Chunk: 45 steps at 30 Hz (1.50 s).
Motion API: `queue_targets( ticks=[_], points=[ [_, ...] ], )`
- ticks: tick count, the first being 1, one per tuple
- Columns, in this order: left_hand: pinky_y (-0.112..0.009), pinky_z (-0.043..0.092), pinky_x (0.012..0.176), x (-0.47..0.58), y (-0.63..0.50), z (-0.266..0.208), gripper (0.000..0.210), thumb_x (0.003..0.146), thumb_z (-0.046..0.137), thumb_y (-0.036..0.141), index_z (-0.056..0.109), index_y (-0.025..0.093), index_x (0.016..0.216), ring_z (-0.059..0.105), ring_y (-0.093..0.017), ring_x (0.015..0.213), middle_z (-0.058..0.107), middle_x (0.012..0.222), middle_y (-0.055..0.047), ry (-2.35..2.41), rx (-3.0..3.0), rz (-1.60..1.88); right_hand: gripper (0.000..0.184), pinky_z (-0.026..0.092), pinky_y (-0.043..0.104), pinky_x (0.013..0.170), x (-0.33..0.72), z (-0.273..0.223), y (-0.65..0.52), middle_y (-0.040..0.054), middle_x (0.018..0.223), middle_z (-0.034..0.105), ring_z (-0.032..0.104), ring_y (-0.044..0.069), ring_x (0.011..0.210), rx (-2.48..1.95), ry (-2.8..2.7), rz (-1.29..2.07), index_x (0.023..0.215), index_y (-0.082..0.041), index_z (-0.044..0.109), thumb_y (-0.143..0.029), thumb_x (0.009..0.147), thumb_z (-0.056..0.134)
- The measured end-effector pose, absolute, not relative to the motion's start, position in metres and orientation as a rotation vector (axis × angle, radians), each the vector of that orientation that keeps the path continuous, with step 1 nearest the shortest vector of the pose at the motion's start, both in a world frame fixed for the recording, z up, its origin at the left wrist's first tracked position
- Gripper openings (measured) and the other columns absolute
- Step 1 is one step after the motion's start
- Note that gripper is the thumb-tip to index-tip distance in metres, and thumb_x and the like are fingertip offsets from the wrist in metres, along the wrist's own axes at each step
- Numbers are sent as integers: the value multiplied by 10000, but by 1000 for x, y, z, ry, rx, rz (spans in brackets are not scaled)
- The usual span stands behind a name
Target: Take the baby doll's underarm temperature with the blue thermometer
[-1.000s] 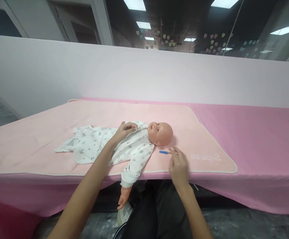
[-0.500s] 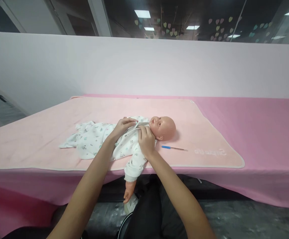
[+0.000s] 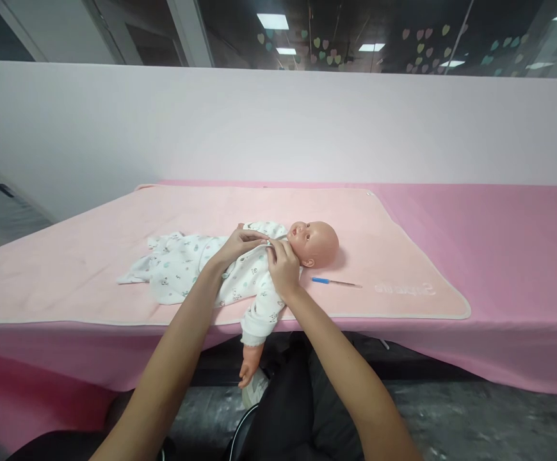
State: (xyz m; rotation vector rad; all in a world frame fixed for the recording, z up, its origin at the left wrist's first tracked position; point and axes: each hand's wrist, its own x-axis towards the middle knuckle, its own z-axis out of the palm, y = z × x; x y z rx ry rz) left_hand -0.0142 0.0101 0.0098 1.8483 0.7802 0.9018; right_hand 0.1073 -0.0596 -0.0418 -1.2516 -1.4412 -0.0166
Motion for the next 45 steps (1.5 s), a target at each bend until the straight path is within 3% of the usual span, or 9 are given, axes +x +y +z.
queue_targets(
  ticks=[9,20,37,45],
  points=[
    [-313,442,811,-23,13,8,398,545,762,352,699,139,876,563,-165,802,678,859,-71,692,2043,787,189,473,271,707,107,-46,-56,58,805,604,573,152,747,-1166,-1361,-114,836,-180,592,-227,871,412],
    [-261,429,737,-18,12,3,296,622,708,356,681,126,806,545,-142,754,658,796,-57,742,2041,812,118,452,256,626,106,-49,-55,46,784,600,553,139,646,-1178,-1356,-146,861,-177,545,-193,846,430],
    [-230,384,697,-19,15,2,141,712,596,281,610,148,754,515,-122,746,579,745,-4,673,1929,751,189,474,270,683,107,-45,-57,48,775,618,582,153,731,-1118,-1393,-141,805,-192,558,-157,859,380],
    [-216,381,660,-19,11,2,260,668,679,255,480,183,819,524,-95,667,564,675,35,583,1684,819,152,482,277,720,106,-43,-60,65,847,615,584,166,804,-1116,-1420,-176,876,-187,587,-178,820,446]
  ],
)
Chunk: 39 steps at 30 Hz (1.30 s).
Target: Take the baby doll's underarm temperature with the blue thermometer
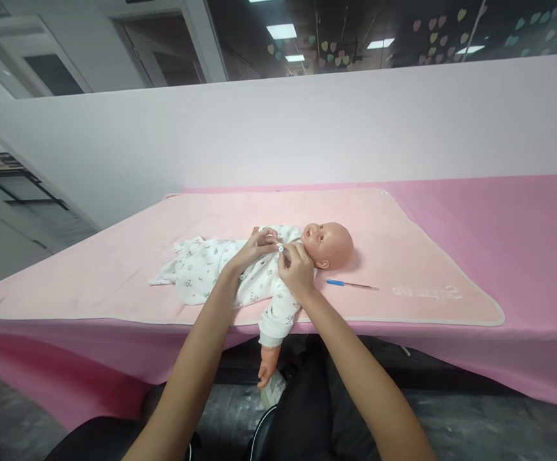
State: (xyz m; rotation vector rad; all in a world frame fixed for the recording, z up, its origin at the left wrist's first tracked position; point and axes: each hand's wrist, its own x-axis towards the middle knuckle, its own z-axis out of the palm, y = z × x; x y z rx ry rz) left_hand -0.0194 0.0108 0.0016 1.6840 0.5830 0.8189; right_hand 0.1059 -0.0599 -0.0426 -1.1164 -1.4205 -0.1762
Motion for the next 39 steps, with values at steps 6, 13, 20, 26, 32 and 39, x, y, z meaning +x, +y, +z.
queue_targets(
  ticks=[6,13,20,26,32,39],
  points=[
    [-214,387,676,-20,10,2,292,666,693,273,466,177,821,531,-92,675,579,674,31,588,1693,826,151,466,271,703,107,-44,-59,57,815,598,567,159,763,-1157,-1443,-154,871,-178,578,-206,845,432],
    [-220,402,711,-21,10,2,337,666,698,337,535,157,900,537,-111,754,585,744,2,621,1833,816,211,477,286,753,108,-46,-58,72,887,598,573,168,841,-1159,-1462,-124,932,-194,609,-199,869,408],
    [-224,408,705,-22,11,1,377,679,688,344,566,152,979,527,-106,731,620,788,-17,642,1900,827,272,494,283,750,108,-46,-58,69,872,585,578,160,821,-1153,-1476,-145,985,-226,652,-209,881,402],
    [-258,427,767,-20,6,1,368,684,669,347,587,149,983,577,-150,815,638,807,-34,665,1848,892,301,493,279,702,109,-48,-59,93,973,592,584,172,852,-1160,-1502,-255,1070,-215,625,-201,875,397],
    [-289,446,771,-37,-15,-5,207,759,549,347,609,157,814,583,-164,797,632,796,-32,752,1749,1279,272,458,348,811,109,-36,-56,85,1019,620,552,197,924,-893,-1939,-459,1012,-202,614,-157,832,416],
    [-287,437,758,-45,-46,-19,219,781,518,308,581,181,948,556,-167,822,623,893,-45,1071,2111,1390,125,427,346,812,106,-24,-42,62,874,617,525,193,860,-883,-2002,-210,822,-186,591,-168,760,483]
  ],
)
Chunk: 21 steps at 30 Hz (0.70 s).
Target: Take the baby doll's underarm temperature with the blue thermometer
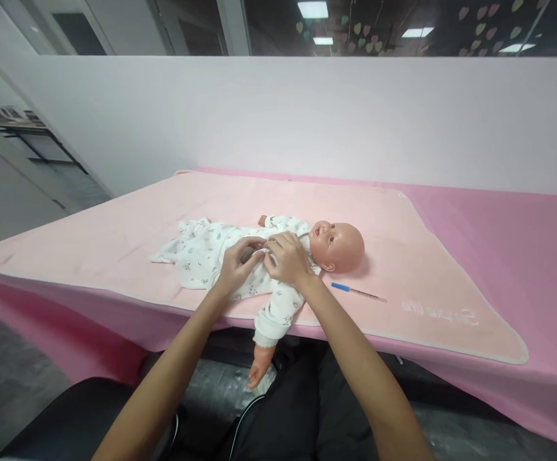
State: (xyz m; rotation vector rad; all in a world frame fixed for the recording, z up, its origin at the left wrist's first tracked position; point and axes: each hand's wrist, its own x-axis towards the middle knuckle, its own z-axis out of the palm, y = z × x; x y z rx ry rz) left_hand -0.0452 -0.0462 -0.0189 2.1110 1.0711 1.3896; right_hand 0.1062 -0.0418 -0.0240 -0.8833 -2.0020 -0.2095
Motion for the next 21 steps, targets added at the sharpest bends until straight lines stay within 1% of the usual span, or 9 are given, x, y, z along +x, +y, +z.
queue_targets(
  ticks=[3,8,14,21],
  points=[
    [-308,415,788,-39,-49,-24,226,765,492,242,565,187,972,536,-178,850,612,904,-50,1168,2339,1410,90,425,333,785,107,-28,-44,54,829,609,522,192,833,-914,-1932,-133,793,-188,563,-161,759,484],
    [-328,376,752,-35,-51,-31,236,699,485,163,574,181,917,502,-188,783,583,776,-40,1311,2541,1518,77,428,314,745,108,-33,-49,36,787,607,524,184,796,-893,-1850,-110,779,-195,543,-140,751,497],
    [-328,358,764,-36,-53,-31,231,705,465,148,577,187,904,505,-187,799,608,829,-42,1284,2574,1455,75,432,320,740,109,-33,-49,40,796,612,529,187,801,-903,-1843,-95,785,-199,556,-162,775,491],
    [-342,330,789,-31,-50,-28,210,714,476,164,570,181,902,491,-203,822,611,843,-47,1437,2613,1383,103,437,317,748,108,-34,-47,38,797,633,540,182,797,-910,-1831,-99,770,-202,575,-168,807,485]
  ],
)
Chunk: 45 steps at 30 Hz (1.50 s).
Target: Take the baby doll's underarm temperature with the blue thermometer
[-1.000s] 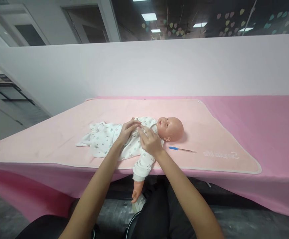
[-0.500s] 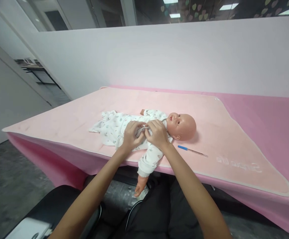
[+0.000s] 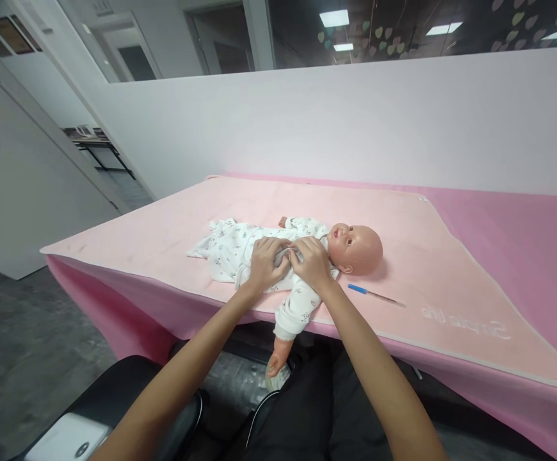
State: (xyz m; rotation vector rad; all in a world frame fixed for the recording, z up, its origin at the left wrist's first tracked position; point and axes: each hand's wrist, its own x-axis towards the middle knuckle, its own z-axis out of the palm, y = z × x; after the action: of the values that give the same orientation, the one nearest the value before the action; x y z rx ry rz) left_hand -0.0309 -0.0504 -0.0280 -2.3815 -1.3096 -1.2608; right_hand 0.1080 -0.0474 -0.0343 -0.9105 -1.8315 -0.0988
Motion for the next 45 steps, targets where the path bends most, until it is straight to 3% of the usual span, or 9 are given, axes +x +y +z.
queue_targets(
  ticks=[20,28,35,38,45],
  points=[
    [-328,363,790,-33,-50,-31,221,712,502,123,546,202,914,508,-181,803,615,746,-2,-1312,-2390,-1507,105,438,309,751,109,-35,-46,27,807,656,563,181,808,-947,-1823,-61,805,-201,605,-176,822,504],
    [-324,383,774,-36,-48,-32,178,735,516,157,497,212,903,505,-177,817,594,848,-21,-1383,-2440,-1583,103,437,314,748,108,-35,-46,32,799,653,563,184,803,-957,-1831,-64,795,-205,596,-196,838,502],
    [-265,412,706,-38,-47,-33,224,744,539,154,466,212,947,512,-126,707,530,730,16,-1360,-2608,-1952,110,433,310,743,108,-36,-45,34,791,653,561,182,800,-959,-1828,-90,787,-196,597,-199,842,502],
    [-257,420,703,-39,-49,-33,215,768,493,118,480,213,960,519,-115,652,515,622,42,-1245,-2818,-1944,119,431,308,740,108,-36,-45,29,790,654,560,181,800,-964,-1833,-84,789,-201,603,-185,840,496],
    [-273,417,691,-41,-54,-33,50,799,526,229,568,203,790,515,-142,757,584,792,-16,-1399,-2415,-1907,117,433,304,736,108,-35,-46,24,786,652,558,177,787,-962,-1808,-84,782,-202,596,-196,845,497]
  ],
)
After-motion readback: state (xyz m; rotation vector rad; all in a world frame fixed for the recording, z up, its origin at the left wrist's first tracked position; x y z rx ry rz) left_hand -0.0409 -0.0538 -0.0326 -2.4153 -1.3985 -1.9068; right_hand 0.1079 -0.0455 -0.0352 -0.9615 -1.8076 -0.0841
